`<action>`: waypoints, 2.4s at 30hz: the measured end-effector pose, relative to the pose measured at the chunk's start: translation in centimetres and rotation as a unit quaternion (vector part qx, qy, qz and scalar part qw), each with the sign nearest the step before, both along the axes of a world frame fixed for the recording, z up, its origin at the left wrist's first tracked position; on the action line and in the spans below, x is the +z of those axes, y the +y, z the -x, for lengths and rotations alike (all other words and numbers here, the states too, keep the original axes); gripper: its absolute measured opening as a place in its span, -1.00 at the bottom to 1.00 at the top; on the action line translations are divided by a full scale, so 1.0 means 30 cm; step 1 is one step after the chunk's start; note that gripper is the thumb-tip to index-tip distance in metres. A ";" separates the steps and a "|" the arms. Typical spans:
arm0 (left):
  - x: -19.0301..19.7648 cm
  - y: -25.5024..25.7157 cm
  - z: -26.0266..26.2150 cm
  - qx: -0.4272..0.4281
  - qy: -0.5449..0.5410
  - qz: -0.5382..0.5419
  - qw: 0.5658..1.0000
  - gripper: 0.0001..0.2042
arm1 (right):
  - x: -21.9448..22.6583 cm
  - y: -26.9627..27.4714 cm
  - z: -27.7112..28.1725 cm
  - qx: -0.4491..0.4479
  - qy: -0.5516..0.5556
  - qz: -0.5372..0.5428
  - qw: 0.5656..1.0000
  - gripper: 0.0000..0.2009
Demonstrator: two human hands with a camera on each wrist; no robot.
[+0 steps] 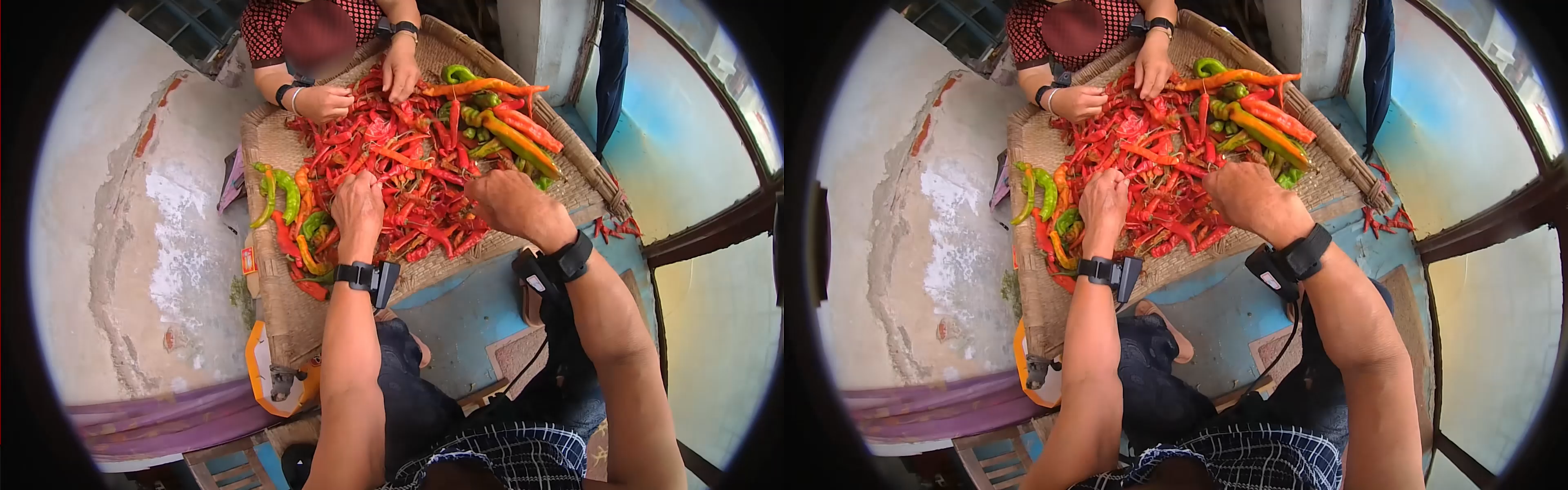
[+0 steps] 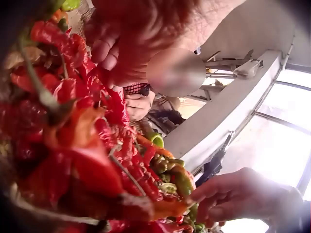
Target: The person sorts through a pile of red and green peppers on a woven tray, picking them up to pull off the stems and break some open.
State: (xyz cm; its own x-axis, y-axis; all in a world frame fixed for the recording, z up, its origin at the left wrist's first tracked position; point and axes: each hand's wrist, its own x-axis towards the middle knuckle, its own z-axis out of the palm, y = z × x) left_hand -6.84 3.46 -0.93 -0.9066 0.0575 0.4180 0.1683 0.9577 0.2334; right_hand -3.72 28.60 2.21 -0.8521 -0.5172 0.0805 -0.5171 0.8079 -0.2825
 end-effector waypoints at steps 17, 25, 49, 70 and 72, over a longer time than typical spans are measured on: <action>0.191 -0.002 -0.124 -0.123 -0.025 -0.417 0.900 -0.92 | -0.001 -0.022 0.001 0.025 -0.023 -0.035 0.999 -0.82; 0.076 -0.049 0.021 -0.055 0.017 -0.487 0.871 -0.75 | -0.017 -0.011 -0.010 0.023 0.030 -0.009 0.999 -0.89; 0.092 -0.067 0.014 -0.010 0.001 -0.500 0.866 -0.64 | -0.018 -0.013 0.006 0.014 0.003 -0.042 0.999 -0.86; 0.114 -0.166 -0.005 -0.024 -0.001 -0.531 0.847 -0.72 | 0.012 -0.029 -0.019 0.018 0.010 0.018 1.000 -0.91; 0.062 -0.197 -0.020 0.037 -0.066 -0.242 0.967 -0.78 | 0.019 -0.031 -0.017 0.010 -0.011 0.014 1.000 -0.90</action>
State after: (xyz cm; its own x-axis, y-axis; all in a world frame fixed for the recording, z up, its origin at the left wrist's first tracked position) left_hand -6.25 -2.44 0.94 -0.9482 -0.1838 0.2593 0.0409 0.7386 0.6729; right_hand -3.21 27.68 2.78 -0.8432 -0.5320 0.0773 -0.5267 0.7887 -0.3170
